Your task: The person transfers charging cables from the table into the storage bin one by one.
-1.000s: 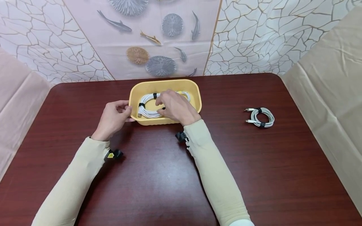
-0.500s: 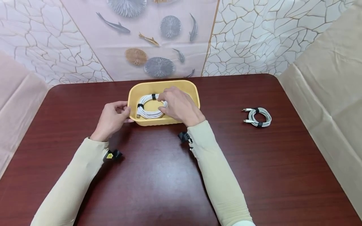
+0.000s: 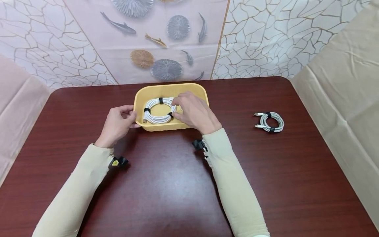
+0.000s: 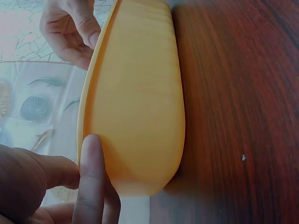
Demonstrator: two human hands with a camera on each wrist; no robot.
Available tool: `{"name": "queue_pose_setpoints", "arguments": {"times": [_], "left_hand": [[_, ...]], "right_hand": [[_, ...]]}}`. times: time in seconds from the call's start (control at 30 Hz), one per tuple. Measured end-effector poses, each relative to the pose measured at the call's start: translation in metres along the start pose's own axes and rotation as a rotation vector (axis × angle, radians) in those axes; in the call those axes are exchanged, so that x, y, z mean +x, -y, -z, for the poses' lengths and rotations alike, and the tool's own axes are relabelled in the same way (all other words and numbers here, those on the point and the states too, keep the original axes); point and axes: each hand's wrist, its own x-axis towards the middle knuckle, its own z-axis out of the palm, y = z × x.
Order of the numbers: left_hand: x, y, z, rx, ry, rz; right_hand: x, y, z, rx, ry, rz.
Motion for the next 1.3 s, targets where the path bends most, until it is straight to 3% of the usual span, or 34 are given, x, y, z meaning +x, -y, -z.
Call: {"name": "queue_pose_setpoints", "arguments": {"times": [0.2,0.77,1.0,1.3], "left_hand": [[0.001,0.000,-0.001,-0.008,0.006,-0.005],[0.000,0.000,0.001,0.011,0.002,0.003],[0.001,0.000,-0.001,-0.002,0.008,0.007],[0.001,0.000,0.001,-0.005,0.004,0.006]], "right_hand": [[-0.006,-0.003,0.003,0.008,0.013,-0.056],[-0.017,-0.007,0.005,-0.009,-0.001,-0.072],[-0.021,-0.014,0.011,0.021,0.011,-0.135],[-0.024,-0.019,0.012,0.010,-0.018,-0.113]]}}
